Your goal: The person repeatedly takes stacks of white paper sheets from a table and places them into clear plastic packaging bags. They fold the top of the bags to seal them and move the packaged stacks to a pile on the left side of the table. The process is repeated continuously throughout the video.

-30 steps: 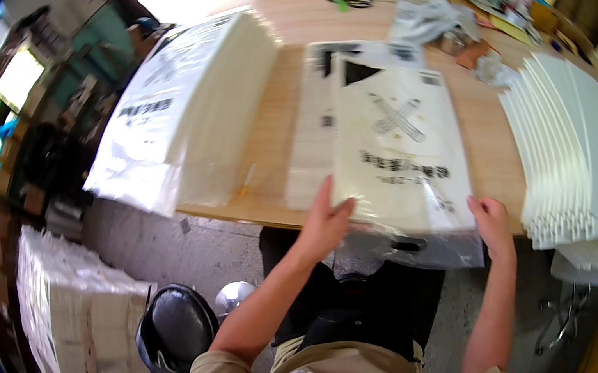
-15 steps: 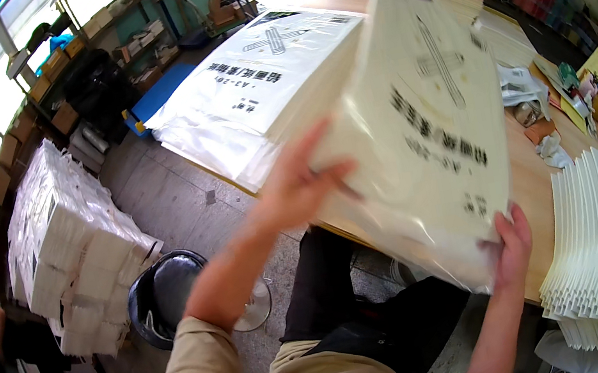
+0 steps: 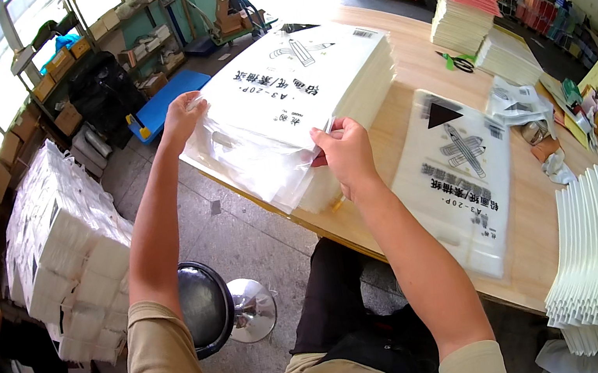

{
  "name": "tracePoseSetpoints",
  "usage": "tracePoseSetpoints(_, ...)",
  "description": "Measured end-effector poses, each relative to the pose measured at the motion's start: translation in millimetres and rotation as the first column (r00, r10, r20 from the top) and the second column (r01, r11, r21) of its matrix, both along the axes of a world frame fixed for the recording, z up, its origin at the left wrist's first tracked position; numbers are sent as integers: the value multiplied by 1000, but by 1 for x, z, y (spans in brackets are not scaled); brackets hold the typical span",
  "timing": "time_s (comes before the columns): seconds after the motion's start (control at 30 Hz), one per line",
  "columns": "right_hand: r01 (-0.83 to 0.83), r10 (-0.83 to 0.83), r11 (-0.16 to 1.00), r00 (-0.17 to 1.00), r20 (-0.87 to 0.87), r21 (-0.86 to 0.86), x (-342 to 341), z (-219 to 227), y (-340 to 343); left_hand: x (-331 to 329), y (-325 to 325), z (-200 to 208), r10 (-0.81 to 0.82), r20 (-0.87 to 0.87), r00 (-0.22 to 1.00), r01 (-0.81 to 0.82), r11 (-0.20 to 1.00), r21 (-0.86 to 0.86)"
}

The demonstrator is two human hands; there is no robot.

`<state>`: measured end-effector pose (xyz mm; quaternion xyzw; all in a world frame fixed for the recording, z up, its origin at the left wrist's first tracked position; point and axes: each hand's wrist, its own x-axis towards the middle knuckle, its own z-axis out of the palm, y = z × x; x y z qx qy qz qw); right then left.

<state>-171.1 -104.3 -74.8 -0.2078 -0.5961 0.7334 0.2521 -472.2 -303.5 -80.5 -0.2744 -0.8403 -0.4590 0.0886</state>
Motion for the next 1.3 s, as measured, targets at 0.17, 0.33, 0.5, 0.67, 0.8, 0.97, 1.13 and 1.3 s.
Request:
tracePoseSetpoints(0.17,-57,53,997,996,78,50,4,0,4,18,3,-4,197,-181,964,-240,934,-263)
tracePoseSetpoints(0.33,-106,75,983,976,204,150,10,5,0,-18,4,-34,67,75,995,-71,996,56)
tracePoseSetpoints(0.5,-106,78,969,988,131,223,58,-44,5,-35,-2,-52,-16,-3,1000,17,993,120)
tracePoseSetpoints(0.67,105,-133,960,987,95,261,155,-112,24,-26,10,-51,-38,-22,999,40,990,137)
tracePoseSetpoints(0.8,281,-321,918,941,109,280,239,-145,57,-60,-8,-66,-94,-7,996,94,987,132)
tracePoseSetpoints(0.97,514,-553,805,831,60,296,321,-169,82,-115,-25,-85,-186,-15,982,186,969,160)
tracePoseSetpoints(1.13,570,-633,672,773,-32,474,354,-175,92,-125,-32,-56,-75,-32,997,70,988,-135)
tracePoseSetpoints(1.3,152,-569,255,822,21,955,356,-149,78,10,31,18,162,-756,634,-271,962,-21)
